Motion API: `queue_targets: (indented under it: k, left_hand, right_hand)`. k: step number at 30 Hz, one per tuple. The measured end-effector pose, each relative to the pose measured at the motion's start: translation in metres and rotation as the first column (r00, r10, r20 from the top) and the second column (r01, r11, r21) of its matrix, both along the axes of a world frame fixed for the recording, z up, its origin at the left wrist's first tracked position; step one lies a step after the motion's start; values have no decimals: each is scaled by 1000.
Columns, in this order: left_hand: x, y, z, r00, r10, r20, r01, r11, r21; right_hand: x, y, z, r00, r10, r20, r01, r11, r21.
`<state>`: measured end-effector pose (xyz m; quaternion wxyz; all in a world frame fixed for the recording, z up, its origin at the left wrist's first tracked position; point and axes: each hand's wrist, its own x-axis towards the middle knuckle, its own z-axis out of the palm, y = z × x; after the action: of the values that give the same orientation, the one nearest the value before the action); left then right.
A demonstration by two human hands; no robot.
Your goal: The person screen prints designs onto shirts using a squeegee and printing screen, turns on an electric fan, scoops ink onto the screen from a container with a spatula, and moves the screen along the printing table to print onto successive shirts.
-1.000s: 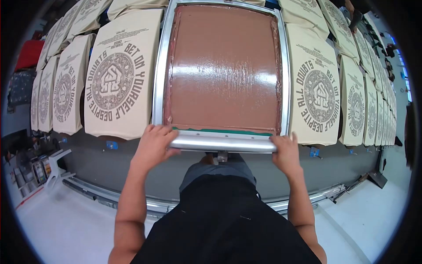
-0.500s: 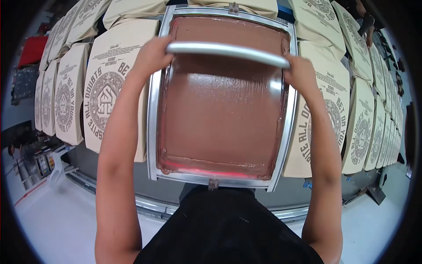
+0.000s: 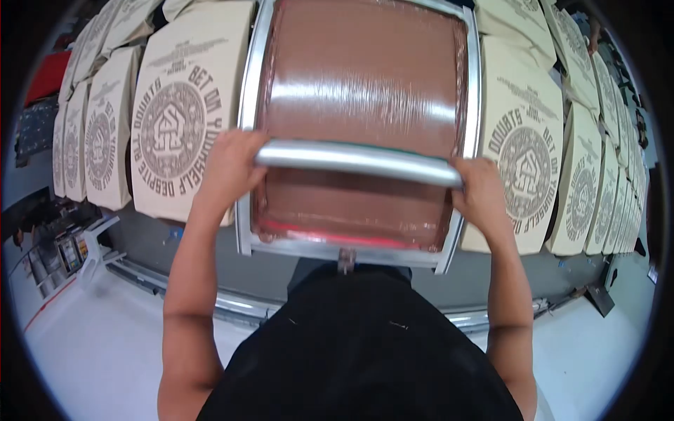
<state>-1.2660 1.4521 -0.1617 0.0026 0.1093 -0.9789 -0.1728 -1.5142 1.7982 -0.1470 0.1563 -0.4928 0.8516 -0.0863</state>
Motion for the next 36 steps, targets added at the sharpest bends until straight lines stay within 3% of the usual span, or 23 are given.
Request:
queue_targets:
  k: [2, 3, 6, 10, 13, 16, 18, 20, 24, 28, 30, 32, 34, 36]
  left_hand:
    - [53, 41, 18, 999, -17, -27, 18, 999, 31]
    - [75, 55, 22, 999, 2, 51, -6, 997, 74]
    - [117, 92, 20, 995, 58, 77, -69, 987, 144]
    - [125, 104, -4, 997, 74, 12, -75, 989, 125]
    - [125, 105, -12, 991, 119, 53, -126, 980, 154]
    - [140, 114, -18, 994, 91, 59, -98, 986, 137]
    - [149, 123, -36, 987, 138, -77, -130, 987, 96]
    - [115, 98, -42, 983, 124, -139, -114, 991, 77]
    - [2, 13, -65, 968, 97, -233, -99, 995, 3]
    - [-116, -68, -65, 977, 172, -125, -173, 985, 1]
    - [-169, -108, -70, 967, 116, -228, -135, 989, -68]
    - [-219, -141, -64, 979, 154, -133, -161, 986, -47]
    - [-252, -158, -49, 985, 147, -86, -152, 987, -55]
    - [-267, -166, -30, 983, 150, 104, -146, 988, -45]
  right_hand:
    - [55, 37, 15, 999, 8, 34, -4, 993, -122]
    - [77, 49, 20, 996, -7, 90, 11, 999, -48]
    - [126, 72, 25, 979, -118, 164, 105, 991, 83]
    - [139, 81, -6, 989, -102, 104, 97, 994, 50]
    - [128, 78, -9, 981, -92, 173, 62, 983, 174]
    - [138, 85, -14, 979, -110, 169, 86, 986, 142]
    - [146, 84, -23, 989, -130, 68, 129, 991, 25]
    - [113, 64, -27, 988, -143, 65, 140, 989, 49]
    - [9, -4, -55, 986, -118, -116, 95, 977, -190]
    - [-105, -78, -66, 962, -113, -247, 83, 988, -130]
    - [-159, -115, -70, 956, -111, -270, 96, 993, -68]
    - [-198, -153, -54, 952, -180, -249, 196, 980, 40]
    - [-250, -172, -74, 939, -176, -297, 148, 982, -114]
    - [-272, -186, -55, 984, -26, -175, 29, 999, 16]
